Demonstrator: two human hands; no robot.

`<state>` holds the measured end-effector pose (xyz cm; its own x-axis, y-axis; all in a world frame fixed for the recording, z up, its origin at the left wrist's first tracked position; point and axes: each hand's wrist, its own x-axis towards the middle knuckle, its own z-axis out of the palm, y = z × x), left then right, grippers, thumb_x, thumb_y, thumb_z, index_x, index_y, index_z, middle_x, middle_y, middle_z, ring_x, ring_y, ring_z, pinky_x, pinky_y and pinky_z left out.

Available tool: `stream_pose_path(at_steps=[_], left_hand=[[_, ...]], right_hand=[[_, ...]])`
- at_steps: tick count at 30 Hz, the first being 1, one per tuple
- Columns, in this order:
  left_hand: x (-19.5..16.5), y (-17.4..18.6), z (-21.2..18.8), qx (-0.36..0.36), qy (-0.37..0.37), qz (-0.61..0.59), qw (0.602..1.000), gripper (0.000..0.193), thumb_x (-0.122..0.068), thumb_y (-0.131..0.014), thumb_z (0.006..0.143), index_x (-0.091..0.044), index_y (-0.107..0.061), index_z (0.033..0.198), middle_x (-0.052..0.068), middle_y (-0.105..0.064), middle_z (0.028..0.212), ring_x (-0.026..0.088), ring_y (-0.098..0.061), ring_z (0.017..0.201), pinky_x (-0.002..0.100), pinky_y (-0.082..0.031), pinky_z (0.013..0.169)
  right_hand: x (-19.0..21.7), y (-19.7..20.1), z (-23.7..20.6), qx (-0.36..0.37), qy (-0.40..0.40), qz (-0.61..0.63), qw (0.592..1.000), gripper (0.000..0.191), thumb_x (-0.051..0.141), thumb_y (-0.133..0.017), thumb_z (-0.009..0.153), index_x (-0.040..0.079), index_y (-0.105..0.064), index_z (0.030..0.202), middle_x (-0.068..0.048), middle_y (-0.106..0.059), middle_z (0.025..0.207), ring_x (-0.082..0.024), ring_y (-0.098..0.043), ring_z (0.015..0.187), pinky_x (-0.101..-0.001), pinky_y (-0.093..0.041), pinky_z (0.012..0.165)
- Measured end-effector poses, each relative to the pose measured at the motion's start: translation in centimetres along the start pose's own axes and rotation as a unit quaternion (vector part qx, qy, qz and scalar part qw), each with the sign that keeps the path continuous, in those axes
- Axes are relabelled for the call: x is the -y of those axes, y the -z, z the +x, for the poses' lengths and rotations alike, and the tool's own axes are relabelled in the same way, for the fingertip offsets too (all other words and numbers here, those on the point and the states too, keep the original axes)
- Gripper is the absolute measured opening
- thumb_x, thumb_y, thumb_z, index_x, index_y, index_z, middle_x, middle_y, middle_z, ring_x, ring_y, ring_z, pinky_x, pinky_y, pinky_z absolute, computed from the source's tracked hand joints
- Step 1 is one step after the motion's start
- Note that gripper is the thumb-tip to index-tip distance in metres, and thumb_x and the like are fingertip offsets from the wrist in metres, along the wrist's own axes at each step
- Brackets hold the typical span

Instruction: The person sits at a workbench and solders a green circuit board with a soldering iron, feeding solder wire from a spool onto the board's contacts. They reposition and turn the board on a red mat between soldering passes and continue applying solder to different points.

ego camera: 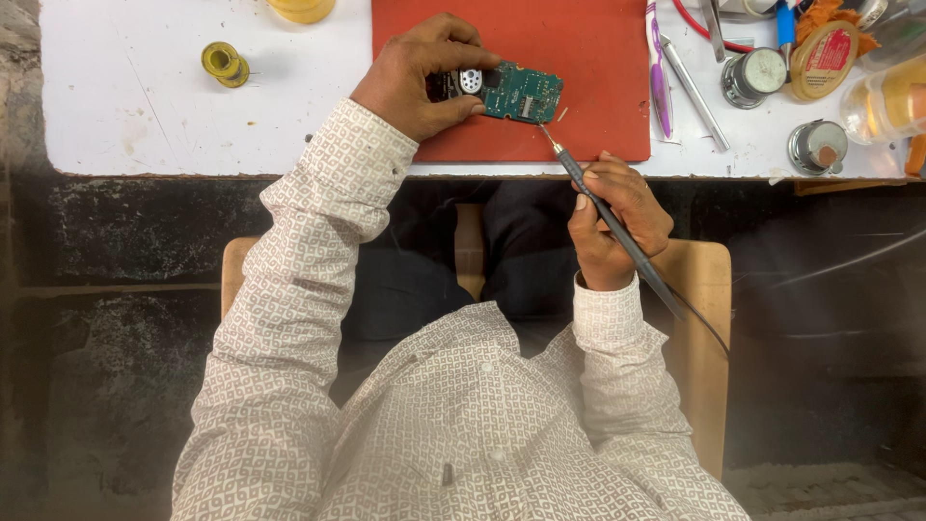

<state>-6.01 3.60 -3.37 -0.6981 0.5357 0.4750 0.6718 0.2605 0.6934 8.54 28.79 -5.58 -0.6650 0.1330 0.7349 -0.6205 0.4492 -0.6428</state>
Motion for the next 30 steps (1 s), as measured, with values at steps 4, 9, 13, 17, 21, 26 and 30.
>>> stream_pose_path(at_steps=[4, 9, 13, 17, 21, 26, 30], left_hand=[[0.03, -0.04, 0.05, -0.002, -0.003, 0.003, 1.000, 0.045, -0.005, -0.090, 0.080, -0.008, -0.075, 0.123, 0.010, -0.066, 0.122, 0.026, -0.070, 0.112, 0.035, -0.060, 0.098], [-0.02, -0.06, 0.04, 0.002, 0.007, -0.001, 1.000, 0.044, -0.005, -0.089, 0.080, -0.007, -0.075, 0.121, 0.010, -0.066, 0.121, 0.026, -0.070, 0.111, 0.035, -0.060, 0.099], [0.02, -0.11, 0.13, 0.004, 0.011, 0.009, 1.000, 0.043, -0.006, -0.090, 0.080, -0.008, -0.075, 0.121, 0.009, -0.066, 0.121, 0.025, -0.070, 0.111, 0.035, -0.060, 0.099], [0.12, -0.23, 0.19, 0.005, 0.010, 0.007, 1.000, 0.043, -0.006, -0.090, 0.080, -0.008, -0.075, 0.121, 0.009, -0.066, 0.121, 0.025, -0.070, 0.111, 0.035, -0.060, 0.099], [0.20, -0.18, 0.18, 0.004, 0.007, 0.009, 1.000, 0.044, -0.006, -0.090, 0.080, -0.007, -0.075, 0.121, 0.009, -0.066, 0.121, 0.025, -0.070, 0.110, 0.035, -0.060, 0.099], [0.07, -0.13, 0.16, 0.004, 0.005, 0.011, 1.000, 0.043, -0.006, -0.090, 0.080, -0.007, -0.075, 0.121, 0.009, -0.066, 0.121, 0.026, -0.070, 0.111, 0.035, -0.060, 0.099], [-0.12, -0.13, 0.17, 0.006, 0.013, 0.013, 1.000, 0.042, -0.006, -0.089, 0.081, -0.006, -0.075, 0.120, 0.009, -0.066, 0.122, 0.026, -0.071, 0.111, 0.036, -0.060, 0.099]], right_hand=[[-0.01, -0.02, 0.06, 0.004, 0.005, -0.016, 1.000, 0.012, -0.001, -0.069, 0.091, 0.001, -0.070, 0.103, -0.013, -0.075, 0.095, -0.027, -0.076, 0.101, -0.0491, -0.059, 0.109], [0.07, -0.11, 0.13, 0.004, 0.006, -0.018, 1.000, 0.012, 0.000, -0.070, 0.092, 0.001, -0.070, 0.103, -0.013, -0.075, 0.095, -0.027, -0.076, 0.101, -0.0486, -0.059, 0.108], [0.08, -0.13, 0.25, 0.004, 0.007, -0.014, 1.000, 0.013, 0.001, -0.069, 0.091, 0.001, -0.070, 0.104, -0.013, -0.075, 0.095, -0.027, -0.076, 0.100, -0.0484, -0.059, 0.108], [0.16, 0.10, 0.25, 0.010, 0.001, -0.022, 1.000, 0.013, 0.000, -0.069, 0.091, 0.001, -0.070, 0.104, -0.013, -0.076, 0.096, -0.027, -0.076, 0.100, -0.0484, -0.059, 0.108], [0.15, 0.00, 0.17, 0.009, 0.003, -0.022, 1.000, 0.012, 0.000, -0.069, 0.091, 0.001, -0.070, 0.103, -0.013, -0.075, 0.095, -0.027, -0.076, 0.100, -0.0487, -0.059, 0.109], [0.21, -0.18, 0.07, -0.004, -0.006, 0.004, 1.000, 0.011, 0.003, -0.070, 0.094, 0.001, -0.070, 0.105, -0.013, -0.075, 0.095, -0.027, -0.075, 0.099, -0.0478, -0.058, 0.109], [0.24, -0.09, 0.14, 0.001, -0.004, -0.010, 1.000, 0.011, 0.004, -0.070, 0.094, 0.001, -0.071, 0.105, -0.013, -0.075, 0.095, -0.026, -0.076, 0.099, -0.0473, -0.059, 0.108]])
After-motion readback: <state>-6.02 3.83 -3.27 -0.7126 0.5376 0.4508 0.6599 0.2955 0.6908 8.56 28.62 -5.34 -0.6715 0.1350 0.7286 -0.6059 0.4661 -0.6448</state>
